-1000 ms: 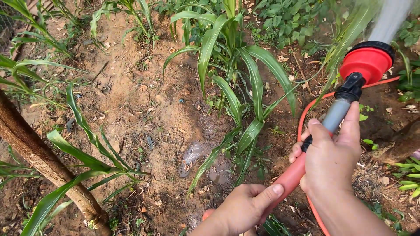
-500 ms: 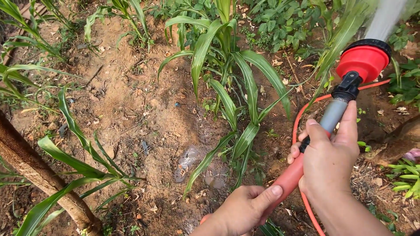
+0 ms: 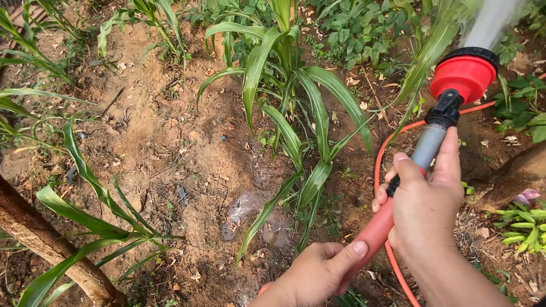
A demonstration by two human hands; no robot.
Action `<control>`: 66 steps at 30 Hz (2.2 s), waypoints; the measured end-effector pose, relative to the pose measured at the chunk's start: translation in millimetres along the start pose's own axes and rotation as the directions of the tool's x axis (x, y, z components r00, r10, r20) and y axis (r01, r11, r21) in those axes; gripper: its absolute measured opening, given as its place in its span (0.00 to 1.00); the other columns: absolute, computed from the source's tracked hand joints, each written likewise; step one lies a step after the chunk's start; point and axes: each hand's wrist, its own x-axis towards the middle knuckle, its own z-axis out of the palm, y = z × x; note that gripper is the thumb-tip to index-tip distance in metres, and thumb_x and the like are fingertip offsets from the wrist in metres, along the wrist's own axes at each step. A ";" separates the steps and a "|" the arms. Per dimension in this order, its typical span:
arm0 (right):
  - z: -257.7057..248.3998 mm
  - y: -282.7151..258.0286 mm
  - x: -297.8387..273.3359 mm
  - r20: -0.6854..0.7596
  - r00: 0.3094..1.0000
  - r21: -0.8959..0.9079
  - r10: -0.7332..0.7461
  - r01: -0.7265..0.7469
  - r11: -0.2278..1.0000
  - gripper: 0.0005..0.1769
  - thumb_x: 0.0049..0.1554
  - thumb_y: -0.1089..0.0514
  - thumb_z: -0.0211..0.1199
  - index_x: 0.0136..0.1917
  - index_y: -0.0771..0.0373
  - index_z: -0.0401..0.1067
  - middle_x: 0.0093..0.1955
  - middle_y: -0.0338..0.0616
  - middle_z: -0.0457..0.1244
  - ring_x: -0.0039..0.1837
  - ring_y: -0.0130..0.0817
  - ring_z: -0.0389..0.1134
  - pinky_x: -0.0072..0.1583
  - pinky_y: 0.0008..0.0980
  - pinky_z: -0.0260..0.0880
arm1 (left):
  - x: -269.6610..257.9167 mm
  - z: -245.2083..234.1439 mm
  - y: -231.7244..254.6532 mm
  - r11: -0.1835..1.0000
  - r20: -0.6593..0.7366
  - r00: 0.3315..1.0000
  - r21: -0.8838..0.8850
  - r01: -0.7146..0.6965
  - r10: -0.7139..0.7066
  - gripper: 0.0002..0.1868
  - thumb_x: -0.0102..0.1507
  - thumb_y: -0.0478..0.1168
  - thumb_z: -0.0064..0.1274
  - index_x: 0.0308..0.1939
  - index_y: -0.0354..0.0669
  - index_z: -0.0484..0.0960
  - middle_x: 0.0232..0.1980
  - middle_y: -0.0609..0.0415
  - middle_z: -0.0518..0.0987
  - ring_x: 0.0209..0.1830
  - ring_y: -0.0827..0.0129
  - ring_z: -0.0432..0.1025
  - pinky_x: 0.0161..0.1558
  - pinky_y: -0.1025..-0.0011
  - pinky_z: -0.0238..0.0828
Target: Watering various plants in a garden bed using a garden hose with a spray nozzle attachment.
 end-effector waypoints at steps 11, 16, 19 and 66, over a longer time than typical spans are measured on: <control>29.9 -2.5 0.0 0.573 0.819 -0.077 -0.013 0.070 0.995 0.52 0.56 0.68 0.53 0.86 0.33 0.42 0.31 0.48 0.55 0.20 0.36 0.52 0.20 0.34 0.53 | -13.3 6.2 -6.6 0.993 -0.021 0.996 -0.089 -0.083 0.081 0.31 0.68 0.73 0.34 0.29 0.56 0.74 0.27 0.68 0.73 0.26 0.80 0.64 0.41 0.78 0.60; 42.0 -6.2 -3.4 0.647 0.762 -0.101 0.005 0.080 0.992 0.51 0.57 0.66 0.54 0.85 0.32 0.41 0.29 0.48 0.55 0.20 0.36 0.53 0.21 0.35 0.54 | -1.7 8.8 -20.8 0.938 -0.061 0.987 -0.308 -0.161 0.150 0.28 0.70 0.67 0.40 0.37 0.48 0.77 0.30 0.60 0.75 0.29 0.78 0.66 0.36 0.79 0.61; 45.3 -7.3 -4.0 0.662 0.750 -0.107 0.013 0.078 0.991 0.51 0.57 0.66 0.54 0.85 0.31 0.41 0.29 0.48 0.55 0.21 0.36 0.53 0.21 0.35 0.54 | -5.9 7.3 -16.4 0.931 -0.079 0.987 -0.330 -0.159 0.140 0.28 0.70 0.67 0.41 0.36 0.48 0.76 0.30 0.61 0.74 0.28 0.78 0.66 0.36 0.79 0.61; 50.0 6.3 21.1 0.652 0.725 -0.226 0.220 -0.092 0.970 0.50 0.61 0.64 0.53 0.86 0.25 0.40 0.31 0.44 0.52 0.23 0.33 0.50 0.24 0.34 0.52 | 2.1 30.9 -3.8 0.934 -0.357 0.933 -0.347 -0.090 -0.043 0.32 0.68 0.71 0.43 0.28 0.49 0.78 0.23 0.61 0.75 0.20 0.78 0.66 0.33 0.78 0.66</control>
